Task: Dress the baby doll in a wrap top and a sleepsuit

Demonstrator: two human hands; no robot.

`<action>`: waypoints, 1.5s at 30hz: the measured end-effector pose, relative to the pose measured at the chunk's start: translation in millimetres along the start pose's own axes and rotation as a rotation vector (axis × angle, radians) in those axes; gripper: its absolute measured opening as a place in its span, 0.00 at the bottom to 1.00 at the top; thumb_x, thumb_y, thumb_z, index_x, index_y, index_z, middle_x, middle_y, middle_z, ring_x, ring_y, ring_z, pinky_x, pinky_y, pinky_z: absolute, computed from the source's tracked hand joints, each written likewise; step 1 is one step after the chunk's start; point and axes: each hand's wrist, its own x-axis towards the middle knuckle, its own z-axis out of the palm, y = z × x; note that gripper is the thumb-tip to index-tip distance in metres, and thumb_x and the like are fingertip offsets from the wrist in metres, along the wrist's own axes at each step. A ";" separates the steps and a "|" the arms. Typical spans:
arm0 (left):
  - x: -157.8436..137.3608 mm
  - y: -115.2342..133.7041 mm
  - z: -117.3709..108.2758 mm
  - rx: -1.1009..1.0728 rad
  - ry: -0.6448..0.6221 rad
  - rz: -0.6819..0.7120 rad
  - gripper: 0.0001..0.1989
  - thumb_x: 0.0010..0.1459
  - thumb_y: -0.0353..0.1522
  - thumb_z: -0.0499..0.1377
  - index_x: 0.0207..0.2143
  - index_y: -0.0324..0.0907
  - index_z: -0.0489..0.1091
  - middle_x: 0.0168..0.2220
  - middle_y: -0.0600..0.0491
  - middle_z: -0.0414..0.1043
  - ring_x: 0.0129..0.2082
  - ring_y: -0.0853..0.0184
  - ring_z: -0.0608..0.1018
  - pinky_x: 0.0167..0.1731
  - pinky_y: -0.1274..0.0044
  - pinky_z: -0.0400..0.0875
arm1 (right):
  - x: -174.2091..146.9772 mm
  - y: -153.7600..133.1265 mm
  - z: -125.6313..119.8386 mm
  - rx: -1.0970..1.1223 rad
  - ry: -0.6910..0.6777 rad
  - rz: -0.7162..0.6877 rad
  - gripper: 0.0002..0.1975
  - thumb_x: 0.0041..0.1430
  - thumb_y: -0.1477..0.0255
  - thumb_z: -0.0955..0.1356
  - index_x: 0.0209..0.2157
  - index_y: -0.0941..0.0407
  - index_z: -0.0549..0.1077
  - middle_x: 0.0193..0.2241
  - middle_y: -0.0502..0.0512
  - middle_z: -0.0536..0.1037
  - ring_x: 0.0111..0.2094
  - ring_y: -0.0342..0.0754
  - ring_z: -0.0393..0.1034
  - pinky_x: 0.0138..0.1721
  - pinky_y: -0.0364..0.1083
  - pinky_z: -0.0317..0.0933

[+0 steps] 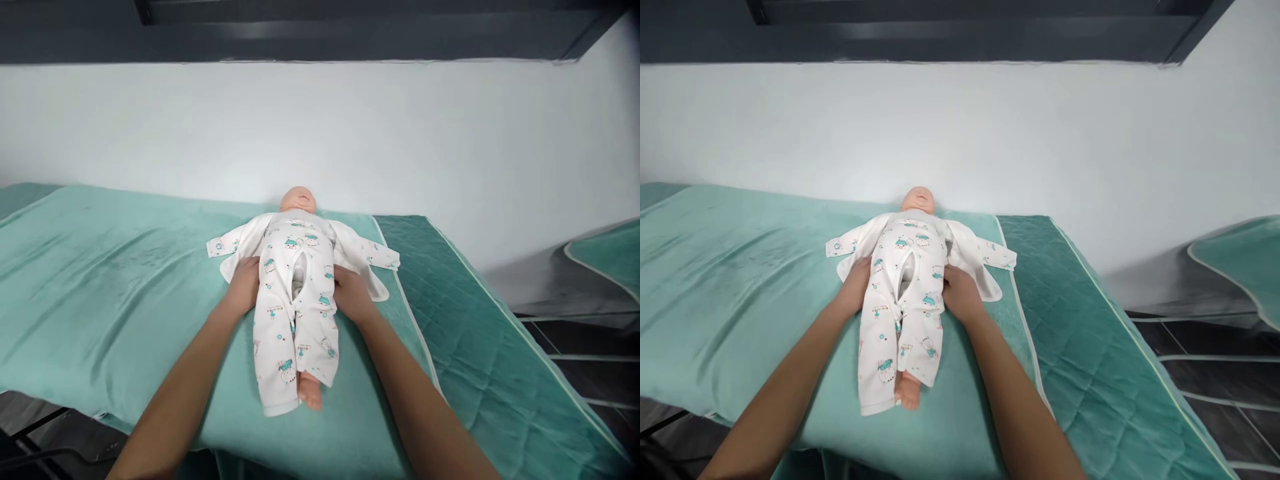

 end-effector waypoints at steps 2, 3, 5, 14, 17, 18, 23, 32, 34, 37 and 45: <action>-22.1 5.4 -0.6 0.011 -0.004 0.035 0.14 0.62 0.28 0.54 0.47 0.40 0.75 0.49 0.42 0.75 0.50 0.54 0.75 0.52 0.63 0.69 | -14.4 -8.4 -0.1 0.020 0.013 -0.043 0.09 0.57 0.78 0.61 0.27 0.54 0.70 0.32 0.55 0.76 0.36 0.51 0.69 0.37 0.47 0.60; -33.6 8.6 -0.8 0.012 0.004 0.029 0.14 0.62 0.28 0.54 0.48 0.40 0.75 0.49 0.43 0.75 0.50 0.55 0.74 0.52 0.63 0.69 | -22.6 -13.0 -0.8 0.030 0.044 -0.049 0.09 0.58 0.78 0.61 0.29 0.54 0.70 0.33 0.55 0.75 0.38 0.51 0.69 0.38 0.47 0.61; -56.3 15.8 -1.1 0.021 0.034 -0.002 0.16 0.61 0.27 0.55 0.50 0.41 0.74 0.51 0.44 0.74 0.52 0.56 0.74 0.53 0.64 0.69 | -42.0 -23.7 -3.0 0.051 0.136 -0.049 0.08 0.61 0.78 0.61 0.33 0.54 0.70 0.34 0.54 0.74 0.38 0.50 0.69 0.40 0.47 0.62; -102.1 34.5 -4.7 0.102 0.048 -0.064 0.21 0.63 0.27 0.51 0.57 0.46 0.70 0.58 0.48 0.72 0.57 0.57 0.72 0.56 0.63 0.66 | -158.1 -75.9 8.0 0.010 0.053 -0.157 0.09 0.62 0.75 0.67 0.44 0.52 0.69 0.42 0.57 0.76 0.43 0.51 0.71 0.43 0.51 0.68; -99.9 34.0 -5.8 0.124 0.025 -0.088 0.21 0.63 0.28 0.51 0.56 0.47 0.71 0.58 0.48 0.72 0.58 0.56 0.71 0.55 0.62 0.65 | -164.0 -80.5 20.5 -0.127 0.102 -0.125 0.12 0.60 0.77 0.67 0.45 0.52 0.69 0.43 0.57 0.76 0.44 0.54 0.71 0.44 0.54 0.68; -99.3 33.9 -6.0 0.125 0.022 -0.091 0.20 0.63 0.28 0.51 0.56 0.47 0.71 0.59 0.47 0.71 0.58 0.55 0.71 0.56 0.62 0.65 | -161.6 -82.0 23.4 -0.140 0.127 -0.100 0.11 0.60 0.78 0.66 0.44 0.53 0.70 0.42 0.57 0.76 0.43 0.54 0.71 0.44 0.54 0.67; -99.3 32.7 -6.6 0.073 0.043 -0.100 0.20 0.63 0.28 0.51 0.54 0.45 0.72 0.58 0.47 0.72 0.58 0.56 0.71 0.56 0.62 0.65 | -155.1 -103.6 17.3 0.046 0.156 -0.125 0.09 0.60 0.81 0.63 0.38 0.53 0.68 0.35 0.53 0.74 0.36 0.49 0.70 0.36 0.47 0.67; -96.5 25.0 -5.8 -0.045 0.095 -0.143 0.19 0.64 0.27 0.49 0.50 0.45 0.75 0.55 0.49 0.75 0.54 0.59 0.74 0.55 0.64 0.67 | -176.7 -134.3 -16.2 -0.005 0.120 -0.272 0.12 0.61 0.78 0.65 0.46 0.53 0.68 0.40 0.57 0.75 0.40 0.51 0.71 0.40 0.50 0.69; -95.9 23.2 -5.4 -0.061 0.101 -0.142 0.19 0.64 0.27 0.49 0.49 0.45 0.75 0.54 0.49 0.76 0.53 0.59 0.74 0.54 0.64 0.67 | -173.4 -139.1 -10.2 -0.067 0.120 -0.279 0.14 0.60 0.77 0.67 0.48 0.53 0.68 0.42 0.59 0.75 0.43 0.53 0.71 0.42 0.52 0.69; -95.7 20.7 -4.3 -0.076 0.119 -0.138 0.18 0.64 0.27 0.49 0.50 0.45 0.75 0.54 0.49 0.76 0.52 0.59 0.75 0.54 0.64 0.68 | -167.7 -150.1 6.7 -0.148 0.087 -0.317 0.15 0.59 0.78 0.67 0.48 0.54 0.69 0.45 0.60 0.76 0.47 0.57 0.70 0.44 0.55 0.68; -97.3 18.5 -2.3 -0.121 0.161 -0.139 0.17 0.65 0.29 0.49 0.48 0.46 0.75 0.52 0.50 0.77 0.51 0.60 0.75 0.54 0.64 0.69 | -162.8 -161.5 41.5 -0.272 0.094 -0.297 0.19 0.57 0.82 0.64 0.49 0.53 0.71 0.47 0.57 0.77 0.50 0.58 0.66 0.53 0.59 0.59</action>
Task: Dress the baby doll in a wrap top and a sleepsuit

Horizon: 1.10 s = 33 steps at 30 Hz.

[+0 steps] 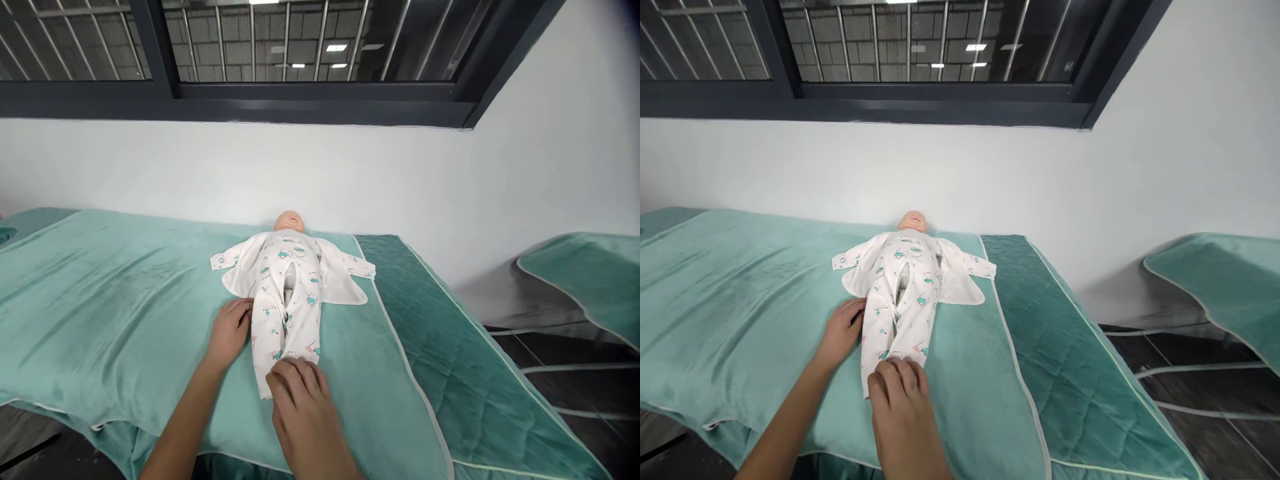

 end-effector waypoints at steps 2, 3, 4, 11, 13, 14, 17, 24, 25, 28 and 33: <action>0.3 0.5 -0.4 -0.015 0.007 -0.010 0.16 0.66 0.30 0.49 0.46 0.46 0.75 0.51 0.51 0.77 0.52 0.61 0.76 0.54 0.64 0.69 | 2.5 1.4 1.1 -0.011 -0.003 0.013 0.14 0.57 0.82 0.65 0.43 0.53 0.71 0.42 0.56 0.77 0.45 0.57 0.67 0.50 0.58 0.60; 0.6 0.5 -0.6 -0.021 0.011 -0.013 0.15 0.67 0.31 0.49 0.45 0.45 0.75 0.51 0.51 0.77 0.52 0.61 0.76 0.54 0.65 0.69 | 4.2 2.3 0.8 -0.022 -0.002 0.007 0.12 0.58 0.81 0.66 0.41 0.53 0.71 0.40 0.55 0.77 0.43 0.56 0.67 0.48 0.57 0.60; 0.8 0.3 -0.6 -0.025 0.015 -0.013 0.15 0.67 0.32 0.49 0.45 0.45 0.75 0.50 0.51 0.78 0.52 0.61 0.76 0.54 0.65 0.69 | 6.2 3.1 -0.1 -0.033 0.002 -0.006 0.10 0.58 0.80 0.66 0.39 0.53 0.71 0.38 0.55 0.76 0.40 0.54 0.67 0.46 0.56 0.60; -0.4 -0.7 0.6 0.050 0.049 0.043 0.15 0.67 0.32 0.49 0.47 0.44 0.74 0.51 0.48 0.77 0.52 0.59 0.75 0.55 0.63 0.70 | 11.2 -9.0 -8.0 0.044 0.105 -0.159 0.06 0.60 0.79 0.64 0.34 0.54 0.71 0.28 0.52 0.73 0.30 0.49 0.64 0.37 0.51 0.56; -1.5 2.6 -0.6 0.134 0.055 0.082 0.15 0.65 0.31 0.52 0.50 0.44 0.74 0.56 0.46 0.73 0.57 0.56 0.72 0.57 0.61 0.68 | 11.0 -11.0 -12.0 0.070 0.099 -0.216 0.04 0.61 0.76 0.65 0.33 0.54 0.70 0.27 0.51 0.72 0.29 0.48 0.64 0.35 0.50 0.56; -1.7 4.4 -1.3 0.175 0.047 0.105 0.16 0.64 0.30 0.53 0.52 0.44 0.73 0.59 0.45 0.71 0.60 0.54 0.70 0.59 0.59 0.66 | 11.8 -8.7 -14.9 0.093 0.092 -0.227 0.04 0.62 0.76 0.65 0.33 0.54 0.70 0.27 0.51 0.73 0.30 0.47 0.64 0.36 0.50 0.57; 0.6 7.4 -2.2 0.261 -0.029 0.173 0.20 0.62 0.31 0.57 0.57 0.46 0.71 0.62 0.44 0.68 0.65 0.52 0.65 0.66 0.56 0.57 | 19.3 17.8 -24.7 0.197 0.063 -0.135 0.05 0.65 0.76 0.64 0.38 0.53 0.71 0.33 0.52 0.76 0.36 0.48 0.68 0.41 0.50 0.61; 29.5 0.4 -0.3 0.173 -0.164 0.202 0.29 0.61 0.36 0.58 0.65 0.45 0.63 0.65 0.45 0.65 0.65 0.53 0.68 0.66 0.61 0.60 | 58.4 146.8 -5.2 -0.078 0.025 0.213 0.18 0.61 0.83 0.61 0.48 0.57 0.74 0.47 0.62 0.76 0.51 0.57 0.66 0.54 0.58 0.65; 35.2 0.6 -1.0 0.136 -0.185 0.203 0.30 0.61 0.37 0.57 0.66 0.46 0.62 0.66 0.47 0.64 0.65 0.53 0.68 0.65 0.62 0.63 | 62.6 159.1 0.9 -0.098 -0.014 0.207 0.19 0.61 0.83 0.61 0.49 0.57 0.75 0.49 0.63 0.76 0.52 0.57 0.66 0.55 0.58 0.64; 50.3 2.4 -2.7 0.077 -0.249 0.266 0.27 0.62 0.37 0.57 0.64 0.49 0.64 0.66 0.49 0.64 0.63 0.55 0.70 0.63 0.64 0.64 | 68.1 176.7 13.2 -0.098 -0.120 0.167 0.19 0.62 0.81 0.62 0.51 0.58 0.75 0.52 0.63 0.75 0.56 0.56 0.64 0.59 0.57 0.62; 63.9 -0.3 2.9 0.146 -0.306 0.326 0.22 0.60 0.36 0.58 0.57 0.47 0.71 0.57 0.45 0.73 0.61 0.53 0.71 0.63 0.61 0.62 | 65.4 173.4 16.6 -0.120 -0.149 0.111 0.21 0.62 0.78 0.64 0.56 0.59 0.74 0.56 0.65 0.73 0.61 0.58 0.61 0.64 0.59 0.55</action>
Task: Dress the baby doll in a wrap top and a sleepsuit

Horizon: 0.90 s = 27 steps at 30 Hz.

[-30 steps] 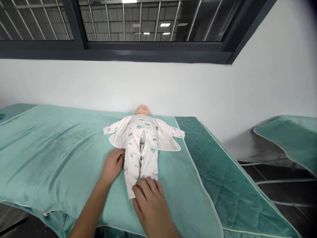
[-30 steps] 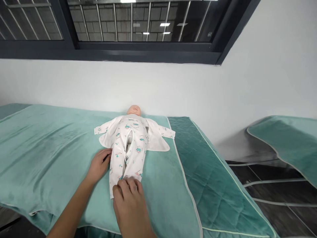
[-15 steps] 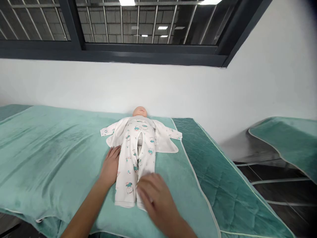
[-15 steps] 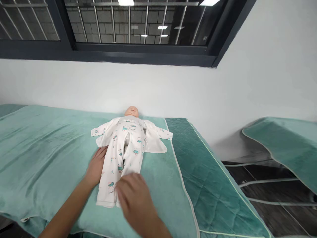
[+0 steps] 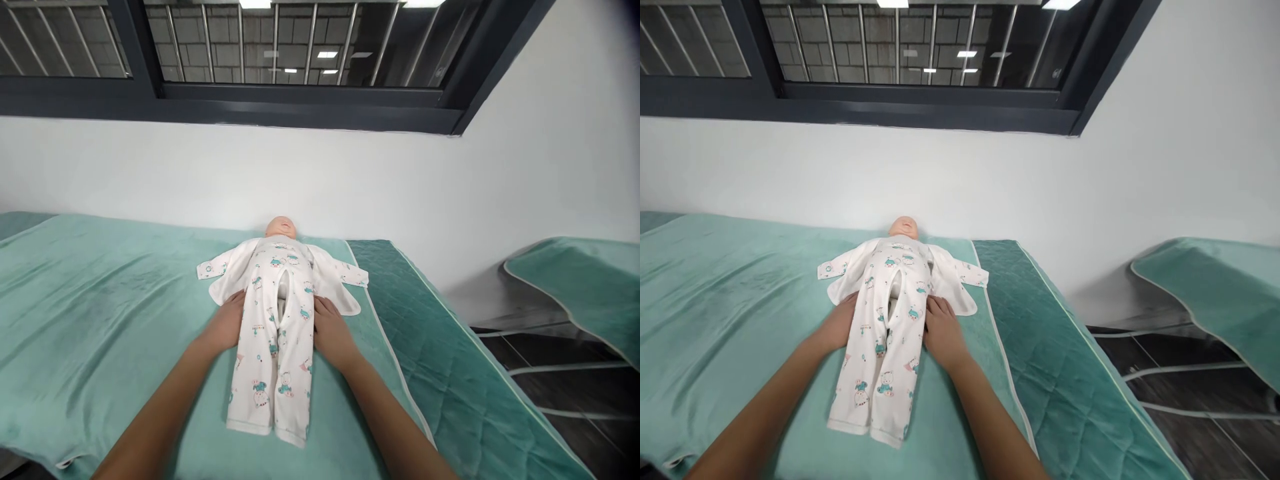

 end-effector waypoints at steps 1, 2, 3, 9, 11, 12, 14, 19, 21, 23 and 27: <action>1.7 -1.0 1.3 0.015 -0.018 -0.004 0.20 0.60 0.36 0.58 0.55 0.46 0.72 0.55 0.44 0.74 0.60 0.52 0.72 0.62 0.60 0.62 | 0.6 -1.7 0.2 -0.001 0.009 -0.003 0.21 0.62 0.77 0.64 0.56 0.60 0.73 0.56 0.66 0.73 0.60 0.58 0.62 0.64 0.59 0.54; 3.2 -1.6 2.4 0.027 -0.033 -0.013 0.18 0.60 0.36 0.59 0.53 0.46 0.74 0.53 0.44 0.76 0.58 0.52 0.73 0.61 0.59 0.63 | 2.2 -3.7 0.5 0.006 0.021 0.002 0.21 0.62 0.76 0.65 0.57 0.61 0.73 0.55 0.66 0.74 0.59 0.59 0.63 0.63 0.58 0.55; 4.6 -1.6 2.9 0.039 -0.041 -0.028 0.17 0.59 0.36 0.59 0.51 0.45 0.74 0.51 0.43 0.76 0.57 0.51 0.73 0.59 0.59 0.64 | 4.7 -5.8 0.7 0.020 0.037 0.015 0.21 0.63 0.75 0.65 0.57 0.61 0.72 0.54 0.66 0.75 0.58 0.58 0.64 0.62 0.58 0.57; 10.0 5.9 -3.0 0.004 -0.062 -0.145 0.17 0.60 0.37 0.58 0.50 0.43 0.74 0.54 0.42 0.74 0.57 0.48 0.71 0.58 0.56 0.61 | 20.4 -21.0 -2.8 0.004 0.008 0.014 0.18 0.65 0.75 0.63 0.54 0.58 0.75 0.53 0.65 0.76 0.55 0.59 0.67 0.58 0.56 0.61; 11.0 7.1 -3.7 -0.006 -0.071 -0.190 0.16 0.60 0.36 0.58 0.49 0.42 0.74 0.53 0.43 0.74 0.55 0.48 0.71 0.57 0.56 0.61 | 19.9 -23.9 -5.8 -0.028 -0.036 0.028 0.18 0.65 0.75 0.63 0.54 0.60 0.75 0.54 0.68 0.75 0.55 0.60 0.67 0.57 0.56 0.61; 11.5 7.2 -3.2 0.001 -0.070 -0.207 0.16 0.60 0.36 0.58 0.49 0.42 0.74 0.53 0.43 0.74 0.55 0.48 0.72 0.56 0.57 0.62 | 18.5 -24.5 -7.3 -0.035 -0.052 0.044 0.19 0.65 0.75 0.63 0.54 0.61 0.74 0.54 0.68 0.75 0.55 0.60 0.67 0.56 0.56 0.62; 13.0 7.2 -1.0 0.036 -0.066 -0.216 0.17 0.59 0.37 0.58 0.49 0.42 0.73 0.53 0.42 0.73 0.54 0.49 0.72 0.54 0.58 0.63 | 15.1 -24.4 -9.2 -0.023 -0.069 0.085 0.20 0.65 0.72 0.64 0.57 0.62 0.72 0.54 0.68 0.75 0.55 0.60 0.66 0.55 0.55 0.62; 18.9 13.3 3.3 0.126 -0.063 -0.236 0.14 0.60 0.35 0.57 0.47 0.42 0.74 0.51 0.41 0.72 0.50 0.50 0.73 0.48 0.61 0.64 | 16.4 -21.9 -7.7 0.036 -0.053 0.160 0.20 0.64 0.73 0.63 0.55 0.61 0.73 0.54 0.68 0.74 0.55 0.61 0.66 0.56 0.56 0.61; 20.2 17.7 3.1 0.129 -0.049 -0.255 0.15 0.61 0.34 0.56 0.48 0.42 0.73 0.51 0.41 0.72 0.50 0.51 0.72 0.48 0.61 0.64 | 19.8 -20.6 -6.6 0.080 -0.061 0.156 0.19 0.63 0.73 0.63 0.53 0.61 0.75 0.53 0.68 0.75 0.53 0.61 0.68 0.56 0.56 0.61; 20.2 21.4 2.3 0.127 -0.035 -0.262 0.18 0.61 0.35 0.56 0.52 0.42 0.72 0.54 0.39 0.70 0.52 0.50 0.72 0.48 0.61 0.64 | 20.8 -19.0 -7.4 0.160 -0.052 0.125 0.18 0.62 0.72 0.64 0.51 0.60 0.76 0.50 0.67 0.77 0.51 0.61 0.69 0.55 0.57 0.62; 19.2 22.5 2.0 0.090 0.042 -0.281 0.23 0.61 0.36 0.56 0.58 0.42 0.67 0.60 0.38 0.65 0.56 0.49 0.70 0.51 0.60 0.63 | 12.0 -16.0 -14.3 0.359 0.031 0.065 0.16 0.62 0.67 0.65 0.47 0.55 0.78 0.47 0.62 0.80 0.50 0.61 0.71 0.56 0.58 0.62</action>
